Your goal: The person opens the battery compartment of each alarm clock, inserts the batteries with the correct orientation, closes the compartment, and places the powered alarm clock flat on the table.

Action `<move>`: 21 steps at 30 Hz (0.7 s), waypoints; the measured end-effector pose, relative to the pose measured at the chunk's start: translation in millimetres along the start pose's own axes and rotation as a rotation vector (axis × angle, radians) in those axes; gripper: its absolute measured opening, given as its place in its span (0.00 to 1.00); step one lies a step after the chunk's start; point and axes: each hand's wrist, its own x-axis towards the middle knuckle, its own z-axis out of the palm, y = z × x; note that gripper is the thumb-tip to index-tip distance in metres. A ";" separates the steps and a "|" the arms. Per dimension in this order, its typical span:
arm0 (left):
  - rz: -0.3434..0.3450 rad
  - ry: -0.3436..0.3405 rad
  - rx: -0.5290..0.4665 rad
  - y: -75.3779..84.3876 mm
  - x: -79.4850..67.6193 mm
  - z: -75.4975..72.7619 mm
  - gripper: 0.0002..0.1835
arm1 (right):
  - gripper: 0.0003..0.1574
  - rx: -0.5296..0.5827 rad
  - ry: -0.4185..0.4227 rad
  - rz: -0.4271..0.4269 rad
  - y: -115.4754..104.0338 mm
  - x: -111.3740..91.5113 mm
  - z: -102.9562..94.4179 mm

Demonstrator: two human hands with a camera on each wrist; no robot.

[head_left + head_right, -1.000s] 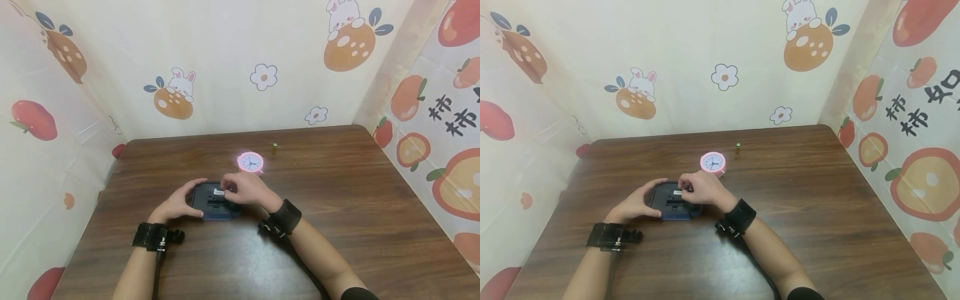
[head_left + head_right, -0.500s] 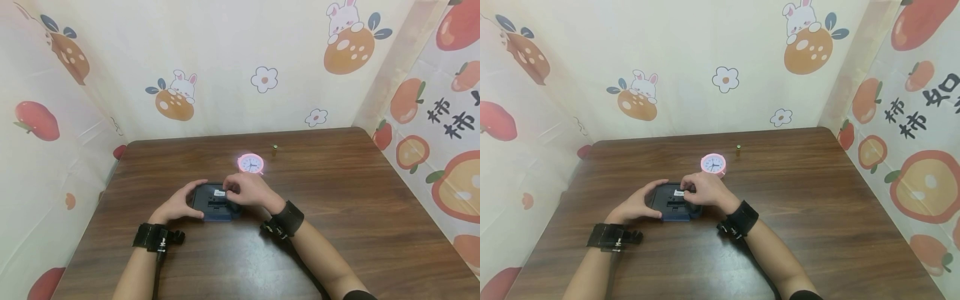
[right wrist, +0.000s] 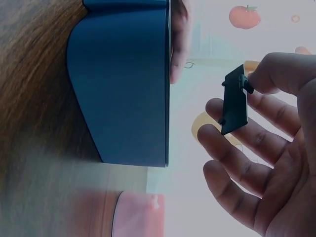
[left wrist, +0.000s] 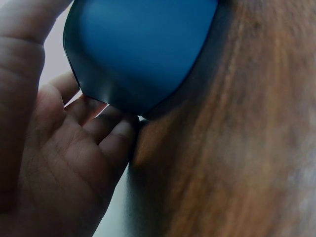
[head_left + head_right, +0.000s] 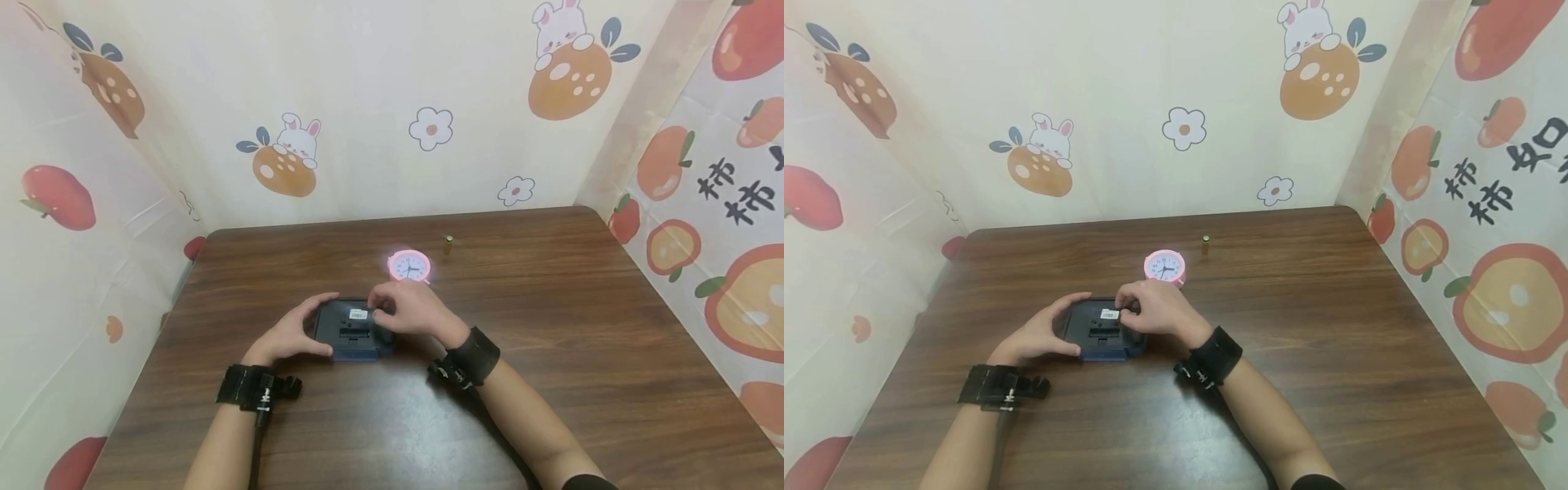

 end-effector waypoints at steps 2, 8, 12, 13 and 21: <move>0.002 -0.002 0.001 0.4 0.0 -0.1 0.52 | 0.08 -0.005 0.005 -0.005 1.3 -0.4 -0.2; 0.004 -0.003 0.004 2.8 -0.8 -0.4 0.52 | 0.07 -0.026 0.026 -0.017 4.2 -1.3 -1.5; -0.004 0.003 0.018 3.2 -1.2 0.0 0.53 | 0.07 -0.017 0.022 0.004 5.3 -1.3 -3.6; -0.004 0.003 0.022 3.0 -1.1 0.1 0.53 | 0.08 -0.014 0.019 0.012 5.8 -1.4 -4.1; -0.003 0.002 0.033 1.7 0.0 0.3 0.53 | 0.09 -0.001 0.014 0.027 9.2 -3.3 -10.0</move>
